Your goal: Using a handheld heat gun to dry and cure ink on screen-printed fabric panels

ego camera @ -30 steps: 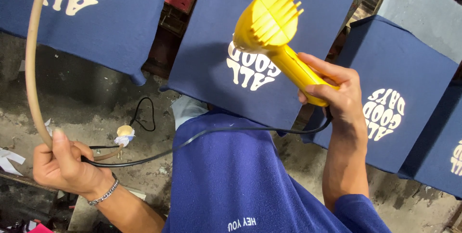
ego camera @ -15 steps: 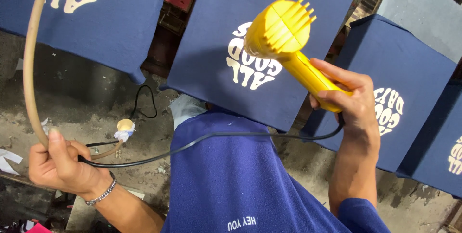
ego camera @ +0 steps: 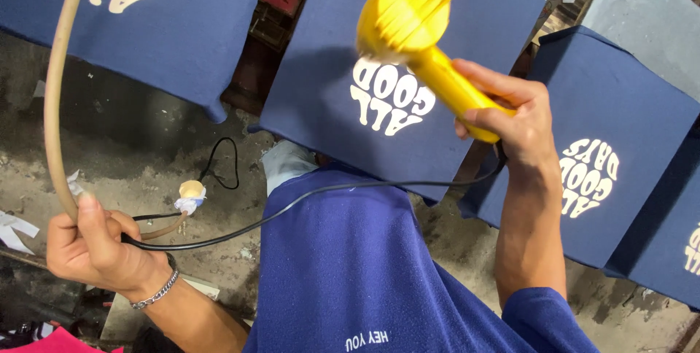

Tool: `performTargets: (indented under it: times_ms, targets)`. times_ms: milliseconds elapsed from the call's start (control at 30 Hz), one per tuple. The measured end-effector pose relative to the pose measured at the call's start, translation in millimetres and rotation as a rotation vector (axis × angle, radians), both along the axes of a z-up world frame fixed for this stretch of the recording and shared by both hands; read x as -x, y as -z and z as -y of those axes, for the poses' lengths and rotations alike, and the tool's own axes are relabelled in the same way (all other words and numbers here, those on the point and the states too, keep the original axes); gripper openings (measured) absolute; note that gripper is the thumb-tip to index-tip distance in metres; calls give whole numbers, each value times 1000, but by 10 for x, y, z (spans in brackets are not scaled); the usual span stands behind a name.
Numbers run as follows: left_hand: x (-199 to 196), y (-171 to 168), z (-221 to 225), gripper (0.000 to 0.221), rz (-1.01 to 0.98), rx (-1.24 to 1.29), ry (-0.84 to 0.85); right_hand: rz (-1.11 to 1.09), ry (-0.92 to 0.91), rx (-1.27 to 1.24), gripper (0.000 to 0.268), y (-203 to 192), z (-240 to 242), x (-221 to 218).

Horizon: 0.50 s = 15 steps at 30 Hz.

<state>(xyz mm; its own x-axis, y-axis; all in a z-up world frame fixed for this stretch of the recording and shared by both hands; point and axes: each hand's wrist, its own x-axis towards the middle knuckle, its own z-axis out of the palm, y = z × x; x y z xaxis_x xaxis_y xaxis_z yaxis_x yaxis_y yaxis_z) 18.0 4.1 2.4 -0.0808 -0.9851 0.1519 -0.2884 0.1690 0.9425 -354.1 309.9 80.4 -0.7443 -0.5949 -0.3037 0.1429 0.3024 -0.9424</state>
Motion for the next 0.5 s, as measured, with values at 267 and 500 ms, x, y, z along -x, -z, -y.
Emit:
performTargets:
  times_ms: [267, 500]
  targets:
    - [-66, -7, -50, 53, -1, -16, -40, -26, 63, -19, 60, 3, 4, 71]
    - [-27, -22, -68, 56, -20, -28, -52, -20, 132, -46, 60, -54, -38, 32]
